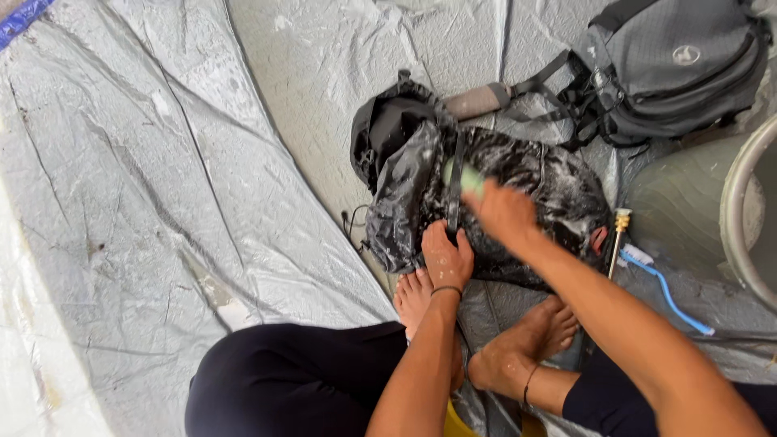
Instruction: The person washes a black backpack by hand using a brush and soapy water from a bucket while sitting on a tarp.
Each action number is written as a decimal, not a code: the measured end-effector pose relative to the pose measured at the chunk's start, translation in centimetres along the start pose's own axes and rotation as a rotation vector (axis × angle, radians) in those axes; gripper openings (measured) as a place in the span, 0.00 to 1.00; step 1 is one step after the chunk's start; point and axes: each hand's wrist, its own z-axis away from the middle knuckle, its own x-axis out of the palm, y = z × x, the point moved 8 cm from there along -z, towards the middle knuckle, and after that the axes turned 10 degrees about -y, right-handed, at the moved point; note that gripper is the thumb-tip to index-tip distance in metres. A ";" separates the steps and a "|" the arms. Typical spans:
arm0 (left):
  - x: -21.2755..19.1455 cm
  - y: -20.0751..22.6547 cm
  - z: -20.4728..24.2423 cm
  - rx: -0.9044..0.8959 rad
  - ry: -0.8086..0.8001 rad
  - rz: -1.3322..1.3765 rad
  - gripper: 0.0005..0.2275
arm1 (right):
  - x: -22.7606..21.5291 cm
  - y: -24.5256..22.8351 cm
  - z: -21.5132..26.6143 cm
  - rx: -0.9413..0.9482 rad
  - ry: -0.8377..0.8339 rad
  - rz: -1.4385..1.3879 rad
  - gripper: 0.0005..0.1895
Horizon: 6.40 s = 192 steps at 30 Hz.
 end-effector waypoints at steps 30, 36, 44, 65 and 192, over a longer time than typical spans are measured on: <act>-0.6 3.2 0.5 0.164 0.085 -0.196 0.18 | -1.3 -1.6 -1.5 0.036 0.095 -0.014 0.40; -0.4 2.8 0.7 0.150 0.098 -0.245 0.16 | 0.6 4.0 1.5 0.017 -0.141 0.173 0.33; 0.6 2.7 -0.1 0.084 0.085 -0.436 0.16 | 4.1 6.3 7.9 0.366 -0.175 -0.028 0.36; -1.0 2.5 -1.2 0.050 -0.193 -0.302 0.09 | -2.4 17.8 11.5 0.599 -0.363 -0.123 0.51; 12.6 5.0 5.3 0.513 -0.288 -0.783 0.32 | -2.4 37.9 -2.6 0.404 -0.776 -0.466 0.17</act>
